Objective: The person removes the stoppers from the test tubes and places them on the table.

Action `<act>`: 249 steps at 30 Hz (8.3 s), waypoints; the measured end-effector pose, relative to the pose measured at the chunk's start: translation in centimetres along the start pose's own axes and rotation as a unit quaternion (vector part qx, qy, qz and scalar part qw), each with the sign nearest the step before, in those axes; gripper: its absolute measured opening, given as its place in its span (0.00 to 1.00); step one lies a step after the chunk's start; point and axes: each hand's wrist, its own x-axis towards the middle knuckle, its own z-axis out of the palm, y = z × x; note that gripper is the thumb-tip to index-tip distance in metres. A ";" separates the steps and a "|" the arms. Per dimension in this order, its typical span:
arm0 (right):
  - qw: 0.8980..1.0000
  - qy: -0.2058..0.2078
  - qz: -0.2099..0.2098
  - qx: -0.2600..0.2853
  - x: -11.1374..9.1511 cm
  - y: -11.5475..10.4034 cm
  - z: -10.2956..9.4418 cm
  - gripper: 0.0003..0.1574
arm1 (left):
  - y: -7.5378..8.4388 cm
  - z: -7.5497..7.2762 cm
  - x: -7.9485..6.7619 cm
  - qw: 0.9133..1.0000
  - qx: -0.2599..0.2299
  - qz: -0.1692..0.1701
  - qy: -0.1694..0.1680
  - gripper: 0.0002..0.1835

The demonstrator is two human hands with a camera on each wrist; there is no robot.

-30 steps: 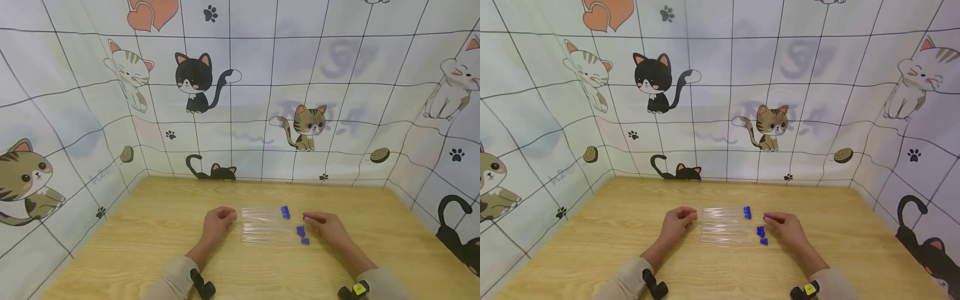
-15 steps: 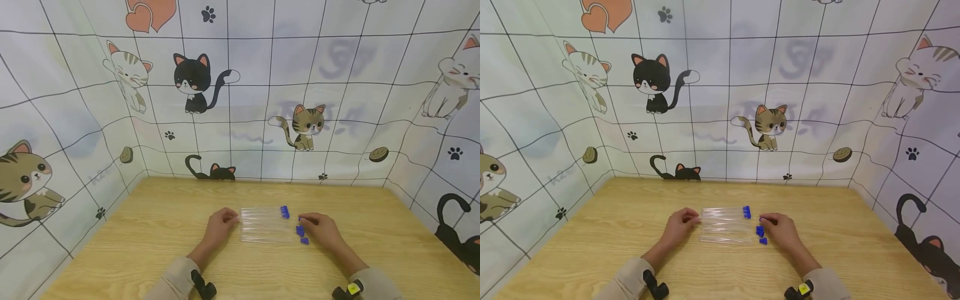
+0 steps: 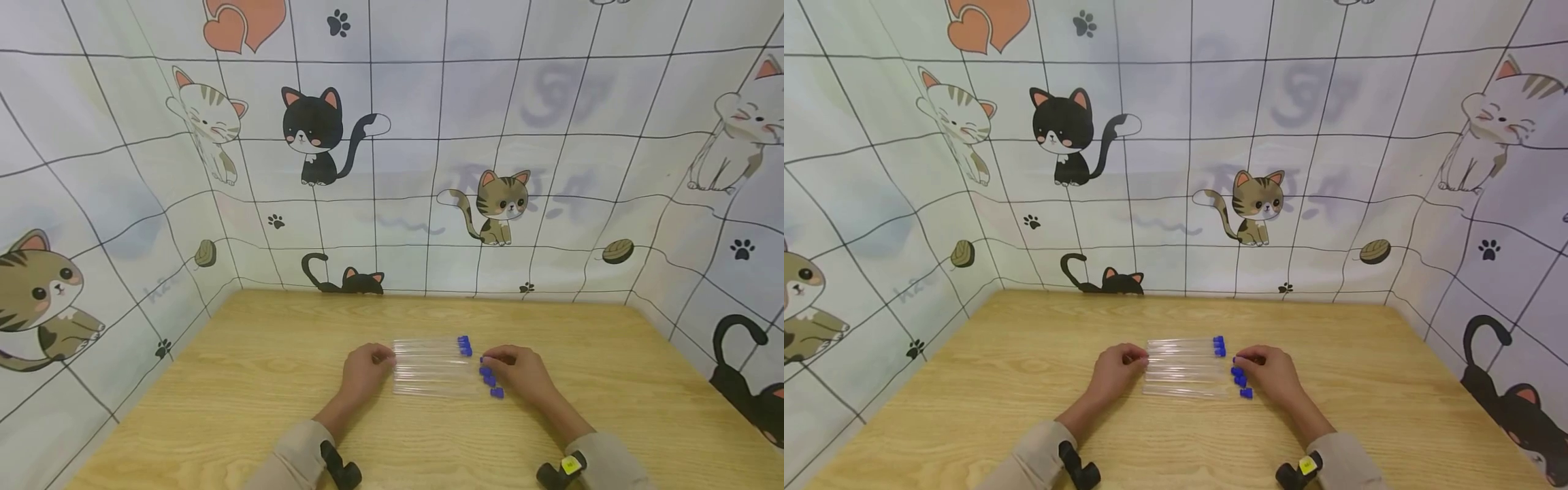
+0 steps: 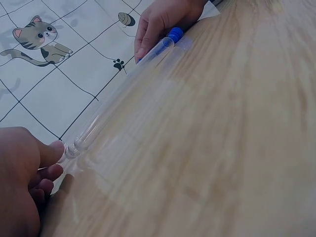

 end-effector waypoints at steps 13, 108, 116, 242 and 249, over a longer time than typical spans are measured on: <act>1.000 0.007 -0.012 -0.011 0.0 0.1 0.1 0.17 | 0.1 0.2 0.0 1.000 0.012 -0.009 -0.006 0.05; 0.978 0.107 0.021 0.180 -0.2 -2.3 1.2 0.23 | 2.8 -1.3 -0.5 0.955 -0.294 0.012 -0.048 0.14; 0.976 0.074 -0.010 0.207 -0.4 -2.4 1.2 0.20 | 3.8 -1.7 -0.8 0.947 -0.316 0.006 -0.059 0.12; 0.972 0.034 -0.001 0.234 -1.5 -5.7 0.1 0.18 | 3.5 -2.2 -0.9 0.962 -0.266 0.036 -0.054 0.10; 0.972 0.035 0.001 0.230 -1.5 -5.9 0.1 0.18 | 3.6 -2.3 -0.9 0.958 -0.277 0.036 -0.059 0.11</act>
